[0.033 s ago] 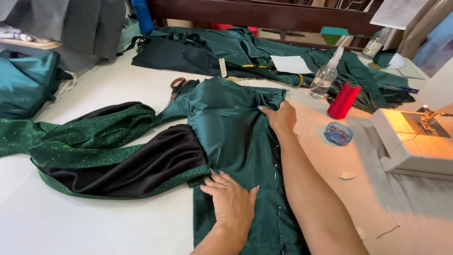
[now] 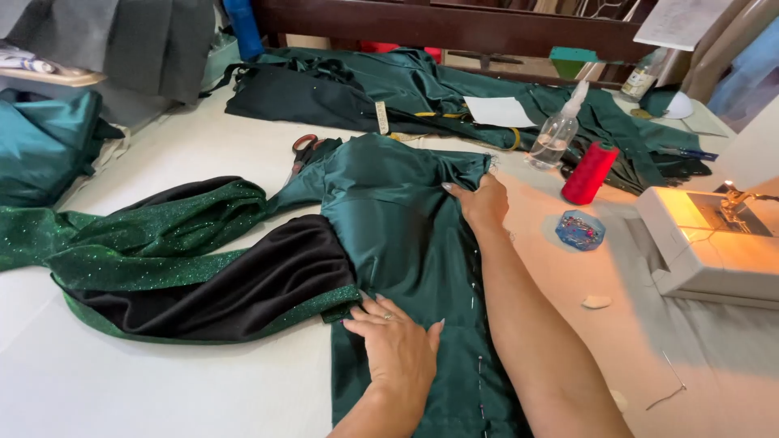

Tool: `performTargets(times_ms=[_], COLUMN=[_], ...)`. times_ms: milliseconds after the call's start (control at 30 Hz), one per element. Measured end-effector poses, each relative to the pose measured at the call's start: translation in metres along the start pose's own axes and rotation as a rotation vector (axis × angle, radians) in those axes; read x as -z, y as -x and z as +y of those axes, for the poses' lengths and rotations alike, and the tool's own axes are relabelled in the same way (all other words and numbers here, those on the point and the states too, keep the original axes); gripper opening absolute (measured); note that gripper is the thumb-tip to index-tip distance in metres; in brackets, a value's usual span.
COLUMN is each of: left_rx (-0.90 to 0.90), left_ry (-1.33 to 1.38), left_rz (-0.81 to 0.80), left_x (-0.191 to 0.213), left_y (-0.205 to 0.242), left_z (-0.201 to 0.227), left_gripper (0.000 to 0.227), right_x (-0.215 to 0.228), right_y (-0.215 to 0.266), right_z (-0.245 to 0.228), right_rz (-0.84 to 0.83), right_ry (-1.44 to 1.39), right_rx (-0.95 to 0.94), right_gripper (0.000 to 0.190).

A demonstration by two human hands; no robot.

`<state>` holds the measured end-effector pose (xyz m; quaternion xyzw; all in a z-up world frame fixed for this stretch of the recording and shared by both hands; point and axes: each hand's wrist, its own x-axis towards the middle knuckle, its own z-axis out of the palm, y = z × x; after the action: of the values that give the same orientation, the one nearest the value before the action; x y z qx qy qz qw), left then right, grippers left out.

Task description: Pinning layers of green satin fabric together along a seam to prepare for sewing.

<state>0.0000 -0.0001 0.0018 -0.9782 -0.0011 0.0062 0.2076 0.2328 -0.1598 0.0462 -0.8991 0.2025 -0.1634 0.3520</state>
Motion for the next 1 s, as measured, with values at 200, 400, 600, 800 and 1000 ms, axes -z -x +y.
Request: performTargets(times_ms=[200,400,600,800,1000], left_rx=[-0.014,-0.053,-0.024,0.034,0.014], left_ry=[0.006,-0.026,-0.027,0.032,0.01], left_rz=[-0.043,-0.091,-0.06,-0.011,0.222], left_x=[0.005,0.01,0.003,-0.004,0.006], left_y=[0.002,0.002,-0.002,-0.01,-0.002], left_z=[-0.002,-0.004,0.001,0.005,-0.009], left_gripper=[0.105,0.104,0.106,0.113,0.097], right_x=[-0.002,-0.003,0.032,0.056,0.15], right_y=[-0.003,-0.009,-0.025,-0.039,0.05], right_z=[0.003,0.006,-0.008,0.033,0.044], right_rz=[-0.037,-0.021,-0.239,-0.176,-0.177], right_ry=[0.014,0.093,0.095,-0.056,-0.035], right_rx=[-0.016,-0.009,-0.167,0.06,0.28], right_gripper=[0.068,0.074,0.105,0.088,0.055])
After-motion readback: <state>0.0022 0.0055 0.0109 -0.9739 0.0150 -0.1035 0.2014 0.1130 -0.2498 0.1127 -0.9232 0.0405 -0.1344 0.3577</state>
